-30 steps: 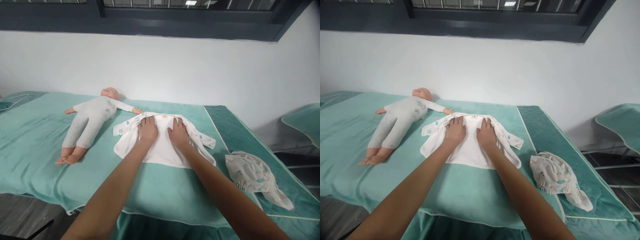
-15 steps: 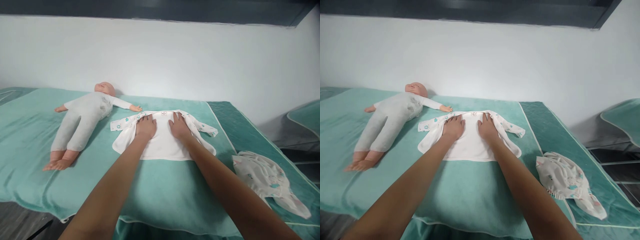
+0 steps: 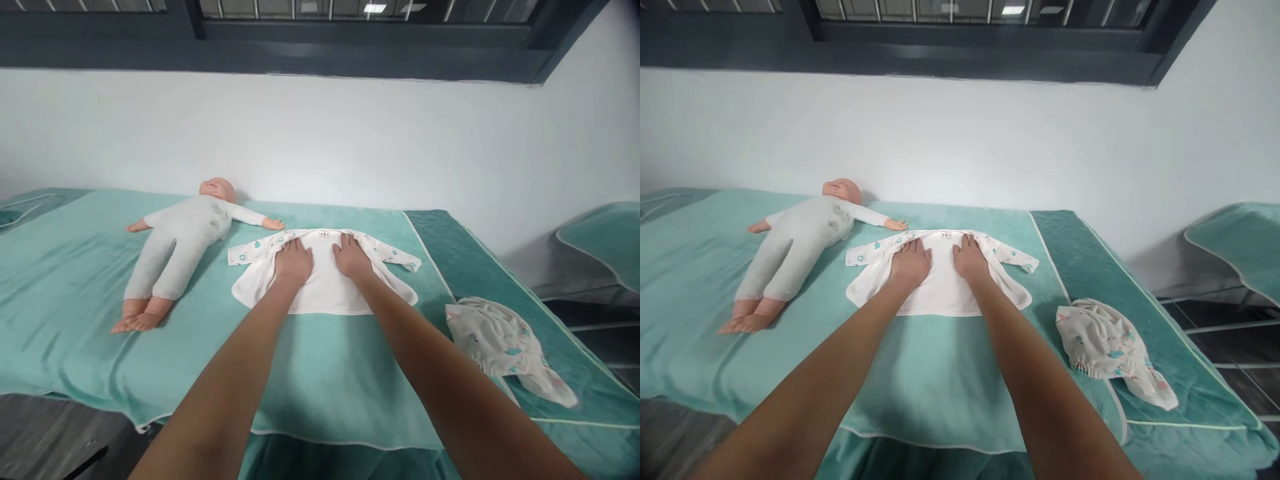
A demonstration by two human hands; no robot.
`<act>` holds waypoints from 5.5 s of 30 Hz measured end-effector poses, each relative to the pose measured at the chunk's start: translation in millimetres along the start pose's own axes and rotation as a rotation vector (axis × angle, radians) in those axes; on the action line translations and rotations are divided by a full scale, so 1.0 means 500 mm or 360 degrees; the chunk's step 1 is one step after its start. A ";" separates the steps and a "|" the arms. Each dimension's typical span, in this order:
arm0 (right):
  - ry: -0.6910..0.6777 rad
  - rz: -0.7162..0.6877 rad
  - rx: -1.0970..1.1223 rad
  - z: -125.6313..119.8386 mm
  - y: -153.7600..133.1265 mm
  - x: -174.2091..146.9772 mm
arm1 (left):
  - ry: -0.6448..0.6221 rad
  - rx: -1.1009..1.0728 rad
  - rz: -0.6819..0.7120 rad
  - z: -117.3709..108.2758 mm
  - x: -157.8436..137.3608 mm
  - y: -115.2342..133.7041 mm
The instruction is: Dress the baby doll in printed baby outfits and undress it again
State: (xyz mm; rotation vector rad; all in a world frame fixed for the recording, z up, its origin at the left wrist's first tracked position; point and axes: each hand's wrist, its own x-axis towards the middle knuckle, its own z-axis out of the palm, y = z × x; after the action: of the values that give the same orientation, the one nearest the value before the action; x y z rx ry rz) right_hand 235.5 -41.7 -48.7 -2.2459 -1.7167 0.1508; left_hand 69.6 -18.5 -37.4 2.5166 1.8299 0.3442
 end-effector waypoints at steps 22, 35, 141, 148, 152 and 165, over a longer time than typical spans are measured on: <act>-0.0004 -0.0338 -0.0105 0.007 -0.011 -0.070 | 0.0023 -0.0031 0.0158 -0.007 -0.073 -0.003; -0.0028 -0.0246 -0.0069 -0.014 -0.016 -0.154 | -0.0027 -0.0058 0.0201 -0.015 -0.108 -0.014; 0.0998 0.0638 0.0662 -0.085 0.324 -0.035 | 0.0411 -0.0342 -0.0074 -0.037 -0.140 -0.031; 0.0899 0.0014 0.0479 -0.089 0.248 -0.053 | 0.0397 -0.0346 -0.0076 -0.039 -0.141 -0.030; 0.0231 -0.0401 0.0435 -0.068 0.196 -0.057 | 0.0396 -0.0333 -0.0079 -0.039 -0.140 -0.029; 0.0268 0.0130 0.0082 -0.074 0.258 -0.051 | 0.0436 -0.0333 -0.0066 -0.036 -0.141 -0.031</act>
State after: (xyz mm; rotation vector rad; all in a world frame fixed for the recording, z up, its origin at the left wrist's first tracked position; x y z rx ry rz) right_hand 357.5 -103.0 -55.7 -2.2241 -1.5191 0.0229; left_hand 31.3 -82.0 -33.7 2.3830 1.8135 0.8692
